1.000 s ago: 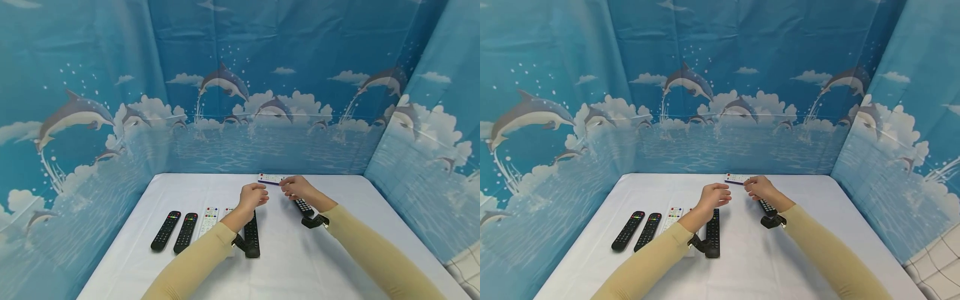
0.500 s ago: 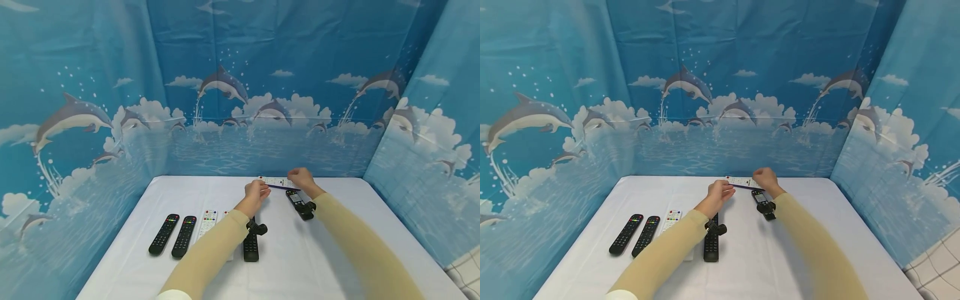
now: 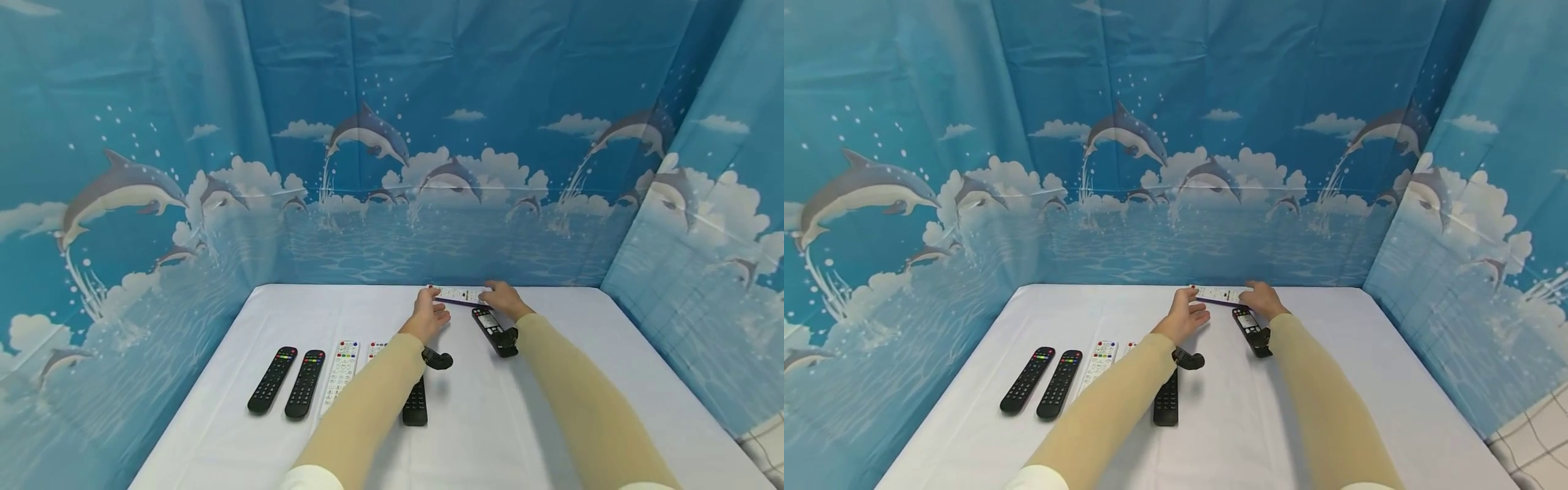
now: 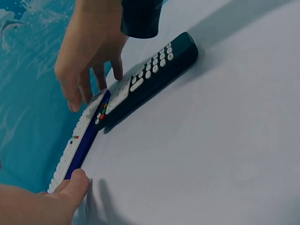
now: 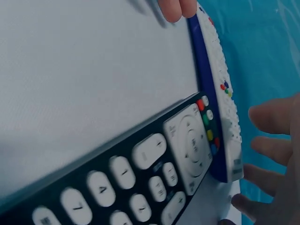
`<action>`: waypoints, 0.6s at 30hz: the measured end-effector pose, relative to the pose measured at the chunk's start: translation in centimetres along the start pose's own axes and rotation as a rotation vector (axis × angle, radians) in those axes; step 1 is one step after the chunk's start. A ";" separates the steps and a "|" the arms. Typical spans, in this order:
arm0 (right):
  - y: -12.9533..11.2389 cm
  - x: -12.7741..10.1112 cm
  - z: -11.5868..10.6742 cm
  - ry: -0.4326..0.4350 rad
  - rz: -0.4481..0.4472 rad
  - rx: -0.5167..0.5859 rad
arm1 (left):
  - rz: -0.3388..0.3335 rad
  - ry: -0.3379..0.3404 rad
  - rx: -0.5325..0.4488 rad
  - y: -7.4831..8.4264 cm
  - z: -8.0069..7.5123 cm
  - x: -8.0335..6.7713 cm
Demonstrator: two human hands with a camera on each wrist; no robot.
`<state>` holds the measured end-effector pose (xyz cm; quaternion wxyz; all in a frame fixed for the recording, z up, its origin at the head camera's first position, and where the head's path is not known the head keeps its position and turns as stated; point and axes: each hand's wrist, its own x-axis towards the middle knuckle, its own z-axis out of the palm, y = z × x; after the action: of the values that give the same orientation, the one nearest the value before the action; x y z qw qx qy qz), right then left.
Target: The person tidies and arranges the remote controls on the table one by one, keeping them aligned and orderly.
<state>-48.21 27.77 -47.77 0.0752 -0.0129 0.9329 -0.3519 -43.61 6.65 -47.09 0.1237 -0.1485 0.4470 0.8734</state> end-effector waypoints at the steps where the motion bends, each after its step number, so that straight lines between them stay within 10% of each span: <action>1: 0.0 0.0 0.2 -0.003 0.000 -0.007 | -0.013 0.010 -0.013 0.0 0.1 0.1; 18: -0.9 -1.5 0.8 -0.027 -0.090 0.002 | -0.065 -0.040 -0.033 -1.4 -0.5 1.0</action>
<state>-46.65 26.66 -47.56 0.0717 -0.0597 0.9299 -0.3559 -43.96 7.14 -48.72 0.1585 -0.1476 0.4249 0.8790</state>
